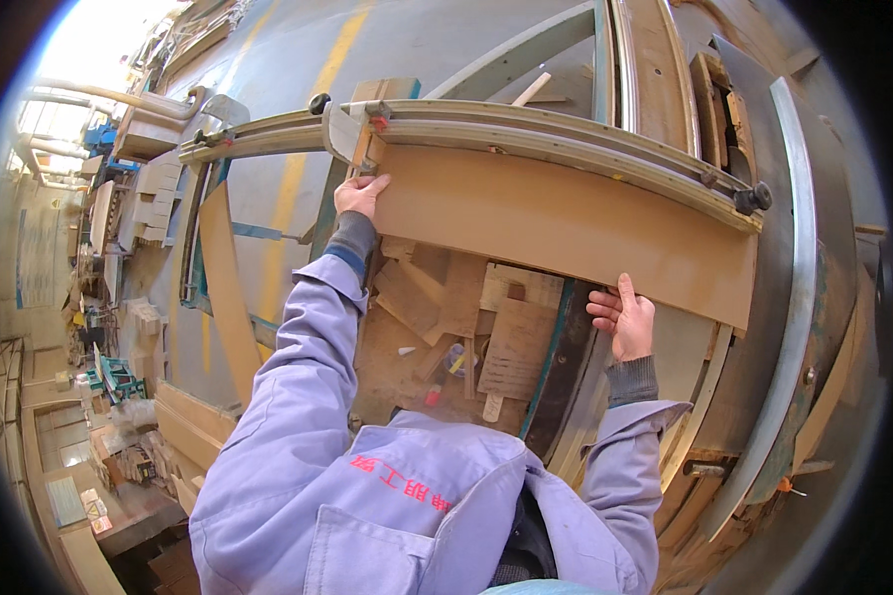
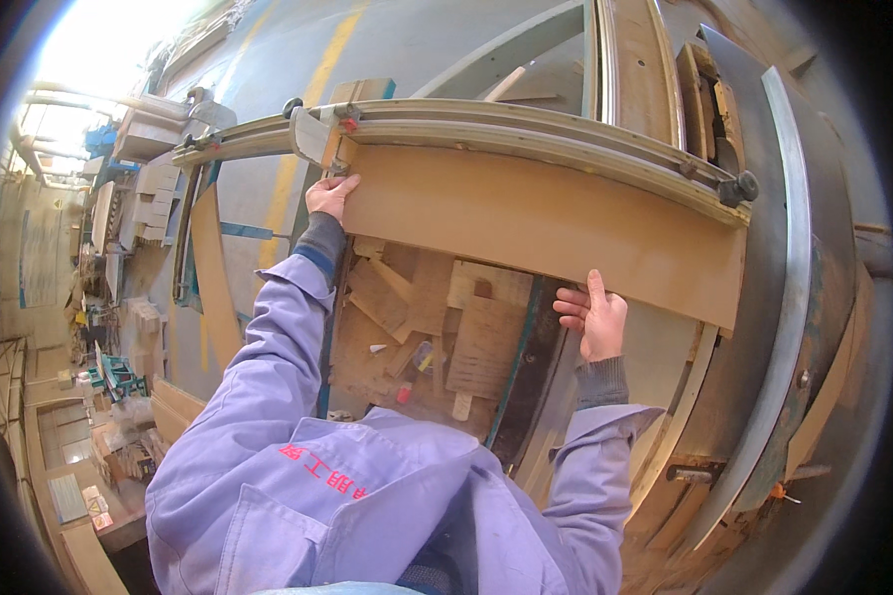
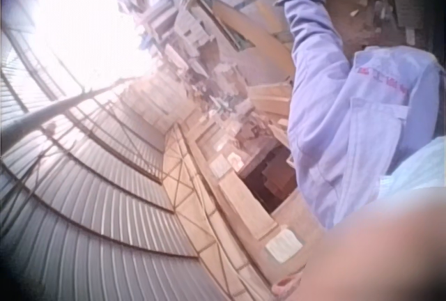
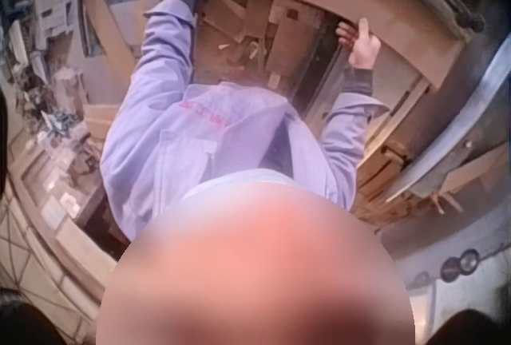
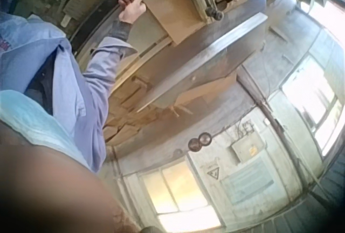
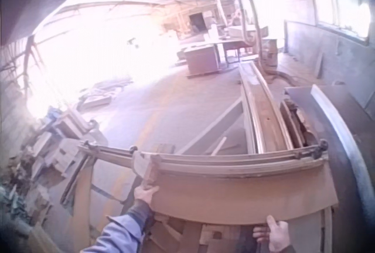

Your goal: The person picks up a large cardboard sheet, walks to a cutting machine, and feeds it through to trim the edges. They then handle a smaller cut piece, aligning it on the machine and pushing it through again. The person repeats this process with additional pieces, moving them between the machine and nearby surfaces.

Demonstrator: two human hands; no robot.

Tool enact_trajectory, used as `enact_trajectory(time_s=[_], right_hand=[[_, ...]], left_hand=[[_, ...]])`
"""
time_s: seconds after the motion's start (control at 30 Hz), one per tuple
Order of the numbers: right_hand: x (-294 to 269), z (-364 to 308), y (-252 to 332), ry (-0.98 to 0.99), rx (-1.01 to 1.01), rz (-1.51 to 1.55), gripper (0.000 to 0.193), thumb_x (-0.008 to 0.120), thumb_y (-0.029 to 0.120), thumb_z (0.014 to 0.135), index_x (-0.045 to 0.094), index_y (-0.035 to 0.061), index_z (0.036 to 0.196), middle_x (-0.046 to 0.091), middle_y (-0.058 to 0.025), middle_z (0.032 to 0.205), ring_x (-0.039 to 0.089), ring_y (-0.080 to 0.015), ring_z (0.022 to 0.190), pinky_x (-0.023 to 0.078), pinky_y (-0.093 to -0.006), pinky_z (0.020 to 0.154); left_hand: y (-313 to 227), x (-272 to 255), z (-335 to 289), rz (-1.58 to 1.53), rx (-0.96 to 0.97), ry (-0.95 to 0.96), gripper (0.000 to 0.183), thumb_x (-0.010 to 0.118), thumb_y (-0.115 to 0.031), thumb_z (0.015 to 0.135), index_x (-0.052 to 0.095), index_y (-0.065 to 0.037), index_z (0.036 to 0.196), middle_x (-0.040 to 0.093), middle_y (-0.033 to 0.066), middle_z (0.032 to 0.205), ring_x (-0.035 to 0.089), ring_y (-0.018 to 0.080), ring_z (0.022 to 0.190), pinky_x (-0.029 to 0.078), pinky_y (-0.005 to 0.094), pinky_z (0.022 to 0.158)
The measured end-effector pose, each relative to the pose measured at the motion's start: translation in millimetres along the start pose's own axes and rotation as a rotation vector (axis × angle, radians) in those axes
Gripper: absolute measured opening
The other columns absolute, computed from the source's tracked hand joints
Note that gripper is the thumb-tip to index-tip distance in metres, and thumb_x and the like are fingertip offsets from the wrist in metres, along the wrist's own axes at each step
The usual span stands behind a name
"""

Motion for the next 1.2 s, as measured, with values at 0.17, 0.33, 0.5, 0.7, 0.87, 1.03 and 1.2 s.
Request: enact_trajectory(time_s=[0.17, 0.33, 0.5, 0.7, 0.87, 1.03, 1.2], right_hand=[[-7.1, 3.8, 5.3, 0.07, 0.043, -0.148, 0.059, 0.055, 0.049, 0.096, 0.054, -0.0093, 0.107, 0.069, -0.0191, 0.079, 0.068, -0.0206, 0.057, 0.051, -0.0266, 0.044], [-19.2, 12.5, 15.5, 0.203, 0.218, -0.404, 0.059, 0.058, 0.047, 0.093, 0.059, -0.0114, 0.1, 0.069, -0.0198, 0.073, 0.065, -0.0193, 0.05, 0.048, -0.0261, 0.038], [-8.9, 21.4, 26.5, 0.316, 0.161, -0.534, 0.046, 0.064, 0.038, 0.088, 0.065, -0.0078, 0.09, 0.07, -0.0191, 0.072, 0.065, -0.0175, 0.05, 0.046, -0.0257, 0.038], [-11.4, 19.2, 29.3, 0.316, 0.124, -0.6, 0.038, 0.066, 0.035, 0.087, 0.068, -0.0033, 0.084, 0.07, -0.0135, 0.069, 0.063, -0.0153, 0.049, 0.046, -0.0269, 0.039], [-20.5, 11.6, 42.5, 0.206, -0.254, -0.842, 0.03, 0.071, 0.031, 0.081, 0.07, 0.0013, 0.084, 0.07, -0.011, 0.067, 0.064, -0.0198, 0.053, 0.05, -0.0325, 0.05], [-105.4, -20.2, 91.1, -0.535, -0.984, -1.242, 0.038, 0.083, 0.027, 0.067, 0.067, 0.0106, 0.097, 0.067, -0.0072, 0.102, 0.064, -0.0252, 0.094, 0.052, -0.0388, 0.078], [-183.3, -7.2, 107.1, -0.675, -0.873, -1.332, 0.073, 0.086, 0.034, 0.066, 0.059, 0.0052, 0.127, 0.059, -0.0159, 0.129, 0.05, -0.0324, 0.123, 0.043, -0.043, 0.103]], left_hand=[[-3.3, 2.3, 6.2, 0.137, 0.044, 0.014, 0.04, 0.088, -0.025, 0.069, 0.072, 0.004, 0.092, 0.071, 0.0081, 0.085, 0.065, 0.0174, 0.072, 0.054, 0.0325, 0.069], [-23.4, 1.0, -11.8, 0.422, 0.342, 0.201, 0.072, 0.088, -0.031, 0.068, 0.061, 0.008, 0.121, 0.066, 0.0167, 0.115, 0.063, 0.0228, 0.104, 0.051, 0.0345, 0.091], [-39.1, -3.9, -27.2, 0.66, 0.623, 0.549, 0.113, 0.092, -0.045, 0.051, 0.042, 0.001, 0.142, 0.034, 0.0294, 0.15, 0.033, 0.0384, 0.141, 0.03, 0.0425, 0.115], [-50.3, -4.8, -31.3, 0.777, 0.686, 0.623, 0.13, 0.093, -0.044, 0.04, 0.034, -0.004, 0.148, 0.03, 0.0316, 0.151, 0.028, 0.0419, 0.143, 0.029, 0.046, 0.116], [-54.7, -6.2, -33.9, 0.819, 0.654, 0.551, 0.118, 0.09, -0.033, 0.041, 0.041, -0.005, 0.145, 0.033, 0.028, 0.151, 0.03, 0.0384, 0.142, 0.031, 0.045, 0.115], [-53.7, -7.7, -35.0, 0.843, 0.685, 0.512, 0.113, 0.089, -0.035, 0.044, 0.044, -0.002, 0.142, 0.041, 0.0254, 0.146, 0.036, 0.0377, 0.139, 0.034, 0.0452, 0.114], [-53.7, -8.1, -38.8, 0.811, 0.714, 0.465, 0.106, 0.088, -0.035, 0.046, 0.048, 0.001, 0.137, 0.05, 0.023, 0.139, 0.045, 0.0369, 0.132, 0.038, 0.0442, 0.111]])
Point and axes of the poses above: each hand's wrist, its own z-axis towards the middle knuckle, its own x-axis out of the palm, y = z × x, the point moved 4 cm from there along z, towards the middle knuckle
